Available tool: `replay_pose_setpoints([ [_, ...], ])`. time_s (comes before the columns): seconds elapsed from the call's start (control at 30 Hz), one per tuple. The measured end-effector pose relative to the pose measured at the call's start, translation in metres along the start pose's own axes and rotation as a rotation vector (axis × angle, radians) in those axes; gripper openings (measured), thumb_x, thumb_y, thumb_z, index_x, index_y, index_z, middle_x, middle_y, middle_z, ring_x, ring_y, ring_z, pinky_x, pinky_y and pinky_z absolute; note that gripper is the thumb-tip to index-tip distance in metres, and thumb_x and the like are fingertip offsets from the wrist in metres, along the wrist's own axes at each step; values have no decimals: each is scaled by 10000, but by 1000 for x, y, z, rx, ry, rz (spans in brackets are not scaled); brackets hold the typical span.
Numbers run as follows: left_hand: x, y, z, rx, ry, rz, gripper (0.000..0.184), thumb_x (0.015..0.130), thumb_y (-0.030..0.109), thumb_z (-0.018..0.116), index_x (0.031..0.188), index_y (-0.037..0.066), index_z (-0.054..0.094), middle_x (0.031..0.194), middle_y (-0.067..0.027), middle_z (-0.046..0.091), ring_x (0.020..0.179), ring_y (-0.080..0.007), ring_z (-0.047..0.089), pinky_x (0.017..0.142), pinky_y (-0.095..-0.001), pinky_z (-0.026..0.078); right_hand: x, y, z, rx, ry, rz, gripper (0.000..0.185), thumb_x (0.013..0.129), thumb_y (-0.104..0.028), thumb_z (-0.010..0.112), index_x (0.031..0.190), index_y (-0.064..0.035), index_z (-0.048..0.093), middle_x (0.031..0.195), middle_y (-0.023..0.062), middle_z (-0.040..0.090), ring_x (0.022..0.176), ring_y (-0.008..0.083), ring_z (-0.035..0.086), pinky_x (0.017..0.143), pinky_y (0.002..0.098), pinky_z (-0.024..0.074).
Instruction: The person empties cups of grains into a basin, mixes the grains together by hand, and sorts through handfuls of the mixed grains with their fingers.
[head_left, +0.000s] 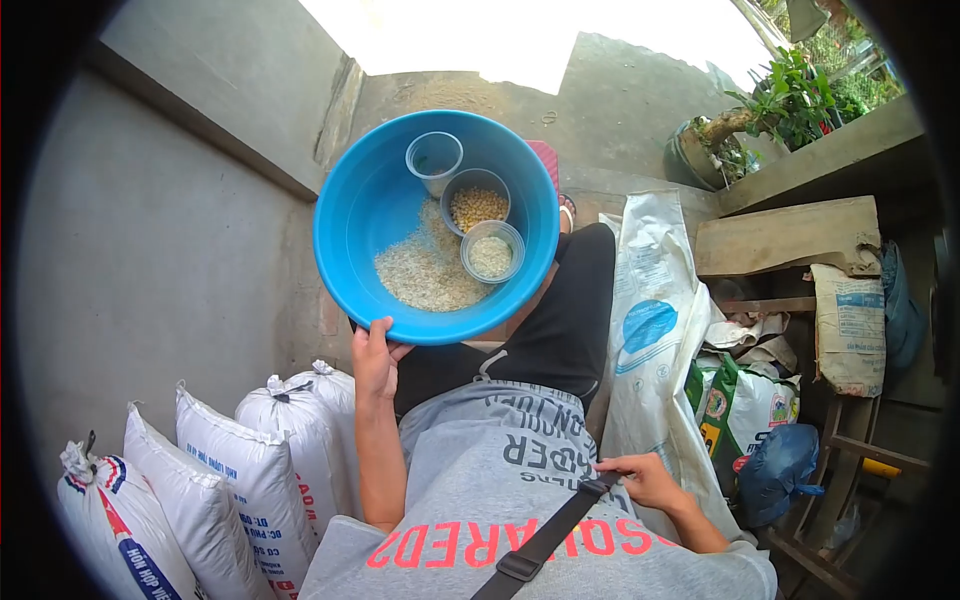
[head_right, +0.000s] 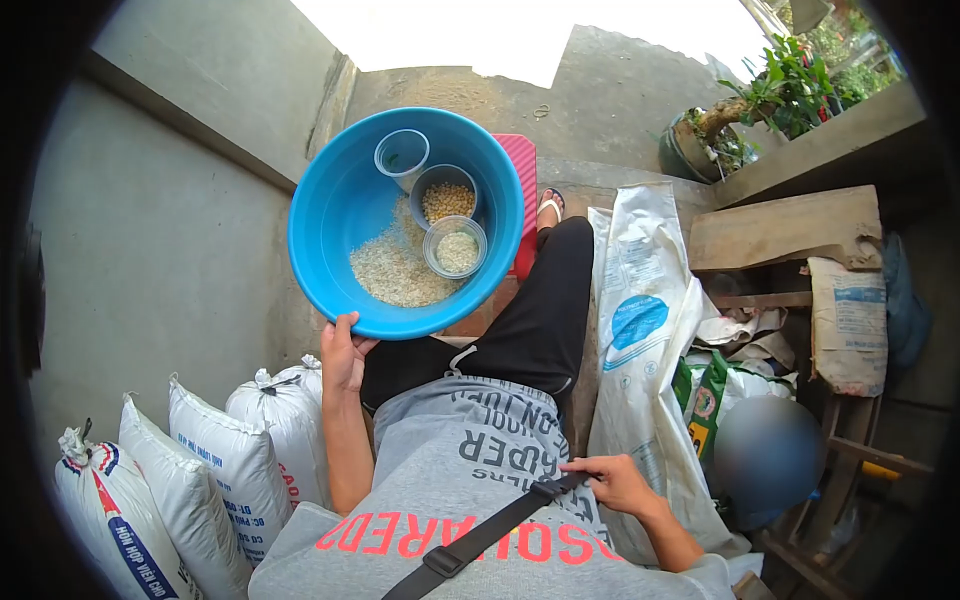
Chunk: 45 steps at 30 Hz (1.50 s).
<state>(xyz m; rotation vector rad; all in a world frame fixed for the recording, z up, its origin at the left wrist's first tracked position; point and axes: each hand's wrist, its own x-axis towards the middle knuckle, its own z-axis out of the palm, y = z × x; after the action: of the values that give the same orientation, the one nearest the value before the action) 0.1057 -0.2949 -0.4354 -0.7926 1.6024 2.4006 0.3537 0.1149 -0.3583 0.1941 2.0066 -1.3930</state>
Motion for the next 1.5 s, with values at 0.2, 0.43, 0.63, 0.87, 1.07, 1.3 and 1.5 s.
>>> replay_pose_setpoints([
  [0.2, -35, 28, 0, 9, 7, 50, 268, 986, 146, 587, 1211, 5, 555, 1059, -104, 681, 881, -214, 743, 771, -382, 661, 21, -39, -40, -189, -34, -3, 425, 833, 77, 674, 1195, -123, 770, 938, 126, 790, 803, 139, 749, 759, 265, 557],
  [0.43, -50, 55, 1, 0, -20, 138, 370, 964, 185, 615, 1272, -7, 544, 1095, -110, 680, 903, -213, 735, 793, -371, 651, 30, -86, -90, -399, 87, -292, 372, 848, -48, 758, 1193, -188, 778, 798, 147, 741, 631, 252, 695, 631, 312, 528],
  [0.63, -50, 63, 24, -50, -63, 175, 307, 965, 177, 629, 1197, -14, 567, 1064, -115, 687, 896, -210, 734, 801, -363, 649, 81, -87, -21, -735, -158, -575, 320, 836, -168, 757, 1150, -212, 796, 946, 114, 768, 849, 310, 716, 741, 398, 564],
  [0.87, -67, 104, 17, 71, -236, 226, 324, 965, 190, 638, 1180, -37, 554, 1073, -127, 677, 938, -244, 737, 882, -402, 639, 18, -76, -18, -592, -339, -363, 520, 787, -304, 817, 1286, -185, 732, 1109, 100, 766, 915, 283, 728, 794, 383, 575],
  [1.07, -139, 112, 2, 91, -336, 243, 281, 981, 191, 630, 1156, -13, 549, 1001, -80, 701, 865, -169, 750, 835, -341, 660, -9, -64, -24, 47, 125, -412, 886, 850, -525, 790, 1540, -85, 450, 1350, 176, 659, 1087, 247, 693, 948, 392, 546],
  [1.3, -222, 63, -29, 133, -335, 233, 308, 968, 195, 634, 1171, -19, 548, 974, -79, 687, 817, -162, 742, 739, -336, 671, 3, -112, -9, 481, 483, -910, 988, 954, -571, 599, 1638, -23, 142, 1672, 200, 232, 1514, 307, 311, 1198, 444, 304],
  [1.5, -224, 49, -63, 283, -262, 242, 337, 966, 221, 613, 1167, -45, 564, 904, -91, 675, 731, -175, 727, 633, -320, 650, 26, -112, 16, 333, 537, -908, 895, 926, 15, 556, 1633, -20, 8, 1579, 215, 331, 1406, 256, 422, 1175, 355, 339],
])
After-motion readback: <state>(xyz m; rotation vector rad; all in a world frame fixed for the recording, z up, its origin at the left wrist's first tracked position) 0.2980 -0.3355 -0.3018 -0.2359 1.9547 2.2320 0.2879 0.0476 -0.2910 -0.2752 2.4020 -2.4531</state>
